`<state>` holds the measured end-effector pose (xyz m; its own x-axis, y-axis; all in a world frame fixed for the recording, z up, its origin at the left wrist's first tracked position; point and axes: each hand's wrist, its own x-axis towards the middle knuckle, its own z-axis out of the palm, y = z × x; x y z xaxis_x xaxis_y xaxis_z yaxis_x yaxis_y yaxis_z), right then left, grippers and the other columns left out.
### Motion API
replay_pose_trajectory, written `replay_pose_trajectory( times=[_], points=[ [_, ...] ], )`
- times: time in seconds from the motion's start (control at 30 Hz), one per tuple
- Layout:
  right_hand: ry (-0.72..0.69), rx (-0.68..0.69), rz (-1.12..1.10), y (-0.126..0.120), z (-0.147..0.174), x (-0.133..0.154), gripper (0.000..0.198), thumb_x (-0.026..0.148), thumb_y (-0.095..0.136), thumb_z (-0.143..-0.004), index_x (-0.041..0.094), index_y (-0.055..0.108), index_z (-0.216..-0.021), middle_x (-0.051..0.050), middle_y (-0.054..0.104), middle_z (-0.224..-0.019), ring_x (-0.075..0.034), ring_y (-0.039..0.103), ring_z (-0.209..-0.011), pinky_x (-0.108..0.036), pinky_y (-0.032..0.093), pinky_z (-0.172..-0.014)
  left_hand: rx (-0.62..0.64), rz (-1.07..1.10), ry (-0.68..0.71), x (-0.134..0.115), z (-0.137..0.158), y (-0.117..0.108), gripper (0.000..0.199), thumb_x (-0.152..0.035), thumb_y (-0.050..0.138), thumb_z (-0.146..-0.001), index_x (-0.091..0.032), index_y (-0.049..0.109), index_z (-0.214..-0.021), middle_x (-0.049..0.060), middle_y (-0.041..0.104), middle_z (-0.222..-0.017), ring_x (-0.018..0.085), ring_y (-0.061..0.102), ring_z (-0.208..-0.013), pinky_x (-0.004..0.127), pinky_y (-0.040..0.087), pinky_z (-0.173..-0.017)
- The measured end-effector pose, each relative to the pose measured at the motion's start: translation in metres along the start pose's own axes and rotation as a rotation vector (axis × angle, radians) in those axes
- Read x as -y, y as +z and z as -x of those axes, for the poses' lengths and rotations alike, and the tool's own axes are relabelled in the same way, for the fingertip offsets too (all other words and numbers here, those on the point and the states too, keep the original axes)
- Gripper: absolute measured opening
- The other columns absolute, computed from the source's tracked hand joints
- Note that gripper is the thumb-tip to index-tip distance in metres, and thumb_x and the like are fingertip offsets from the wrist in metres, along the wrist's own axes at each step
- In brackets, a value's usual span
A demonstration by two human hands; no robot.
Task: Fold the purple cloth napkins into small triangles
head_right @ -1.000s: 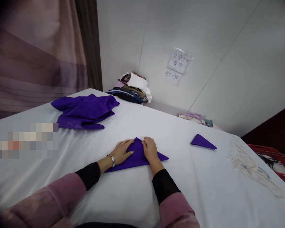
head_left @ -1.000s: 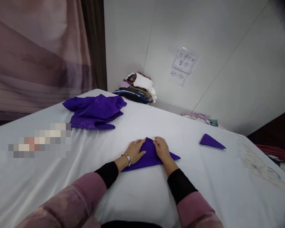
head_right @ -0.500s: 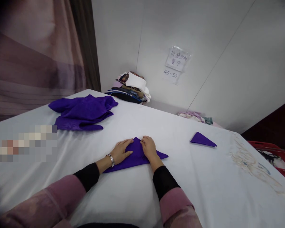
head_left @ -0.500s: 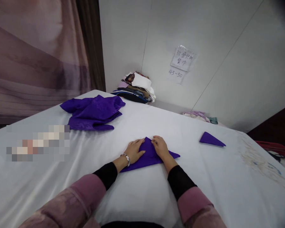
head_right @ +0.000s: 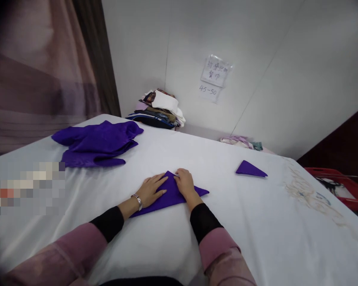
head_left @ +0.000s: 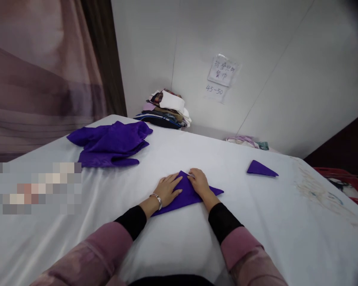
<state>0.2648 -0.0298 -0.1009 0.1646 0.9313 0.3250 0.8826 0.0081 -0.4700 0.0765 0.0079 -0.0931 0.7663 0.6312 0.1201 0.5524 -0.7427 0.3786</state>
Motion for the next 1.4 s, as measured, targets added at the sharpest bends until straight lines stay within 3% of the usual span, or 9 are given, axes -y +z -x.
replay_pose_trajectory(
  times=[0.1, 0.23, 0.47, 0.6, 0.77, 0.9, 1.0, 1.23, 1.4],
  points=[
    [0.020, -0.008, 0.022, 0.000, 0.000, 0.000, 0.021, 0.021, 0.053, -0.083, 0.019, 0.060, -0.103, -0.007, 0.062, -0.109, -0.021, 0.051, -0.104, -0.035, 0.038, -0.091, -0.030, -0.096, 0.069, -0.007, 0.000, -0.004, 0.050, -0.036, 0.044, -0.086, -0.026, 0.036, -0.135, 0.004, 0.024, -0.149, 0.026, 0.020, -0.135, 0.048, 0.020, -0.106],
    [0.038, -0.010, 0.047, -0.003, -0.002, 0.001, 0.024, 0.024, 0.053, -0.084, 0.019, 0.058, -0.107, -0.006, 0.061, -0.111, -0.020, 0.051, -0.105, -0.033, 0.038, -0.092, 0.007, -0.147, 0.210, -0.014, -0.003, -0.002, 0.055, -0.047, 0.038, -0.087, -0.024, 0.034, -0.137, 0.005, 0.027, -0.147, 0.024, 0.016, -0.136, 0.050, 0.007, -0.109],
    [-0.039, -0.030, 0.046, -0.016, 0.011, 0.018, 0.034, 0.032, 0.044, -0.090, 0.022, 0.049, -0.122, -0.005, 0.052, -0.128, -0.017, 0.041, -0.120, -0.034, 0.031, -0.101, 0.106, -0.122, 0.194, -0.008, -0.008, 0.014, 0.070, -0.061, 0.036, -0.083, -0.017, 0.034, -0.137, 0.011, 0.033, -0.144, 0.028, 0.022, -0.135, 0.051, 0.011, -0.108],
    [-0.116, 0.134, 0.096, -0.028, 0.038, 0.011, 0.054, 0.048, 0.038, -0.090, 0.021, 0.033, -0.137, -0.009, 0.033, -0.144, -0.021, 0.024, -0.134, -0.044, 0.019, -0.108, 0.113, -0.143, 0.184, -0.005, -0.008, 0.015, 0.068, -0.059, 0.035, -0.083, -0.017, 0.036, -0.137, 0.011, 0.031, -0.144, 0.028, 0.023, -0.134, 0.052, 0.012, -0.108],
    [0.073, 0.301, 0.229, -0.062, 0.077, -0.038, 0.066, 0.058, 0.033, -0.087, 0.021, 0.025, -0.141, -0.010, 0.021, -0.148, -0.024, 0.014, -0.137, -0.050, 0.008, -0.108, 0.089, -0.132, 0.191, -0.004, -0.008, 0.016, 0.069, -0.061, 0.036, -0.082, -0.019, 0.035, -0.137, 0.010, 0.031, -0.145, 0.028, 0.023, -0.134, 0.052, 0.012, -0.108],
    [0.283, 0.284, 0.311, -0.098, 0.106, -0.077, 0.062, 0.054, 0.028, -0.090, 0.021, 0.023, -0.142, -0.009, 0.020, -0.148, -0.023, 0.012, -0.137, -0.050, 0.008, -0.108, 0.092, -0.131, 0.184, -0.003, -0.009, 0.017, 0.068, -0.061, 0.035, -0.083, -0.020, 0.034, -0.137, 0.010, 0.031, -0.145, 0.028, 0.023, -0.134, 0.051, 0.011, -0.109],
    [0.399, 0.218, 0.326, -0.112, 0.121, -0.079, 0.064, 0.053, 0.024, -0.091, 0.016, 0.019, -0.143, -0.013, 0.016, -0.149, -0.024, 0.010, -0.137, -0.051, 0.009, -0.108, 0.083, -0.118, 0.184, -0.002, -0.010, 0.019, 0.068, -0.061, 0.035, -0.083, -0.020, 0.035, -0.137, 0.010, 0.032, -0.145, 0.028, 0.024, -0.134, 0.051, 0.012, -0.108],
    [-0.031, 0.259, 0.300, -0.081, 0.119, -0.019, 0.068, 0.055, 0.034, -0.088, 0.016, 0.022, -0.142, -0.011, 0.021, -0.148, -0.022, 0.011, -0.138, -0.045, 0.003, -0.110, 0.107, -0.145, 0.168, -0.005, -0.009, 0.016, 0.068, -0.061, 0.034, -0.083, -0.019, 0.036, -0.137, 0.010, 0.028, -0.146, 0.027, 0.022, -0.135, 0.051, 0.012, -0.108],
    [0.068, 0.312, 0.308, -0.079, 0.122, -0.027, 0.065, 0.055, 0.029, -0.089, 0.017, 0.023, -0.142, -0.010, 0.021, -0.148, -0.022, 0.015, -0.137, -0.046, 0.007, -0.110, 0.142, -0.148, 0.160, -0.008, -0.007, 0.011, 0.071, -0.062, 0.030, -0.083, -0.017, 0.034, -0.138, 0.010, 0.026, -0.146, 0.026, 0.019, -0.136, 0.049, 0.010, -0.109]
  ],
)
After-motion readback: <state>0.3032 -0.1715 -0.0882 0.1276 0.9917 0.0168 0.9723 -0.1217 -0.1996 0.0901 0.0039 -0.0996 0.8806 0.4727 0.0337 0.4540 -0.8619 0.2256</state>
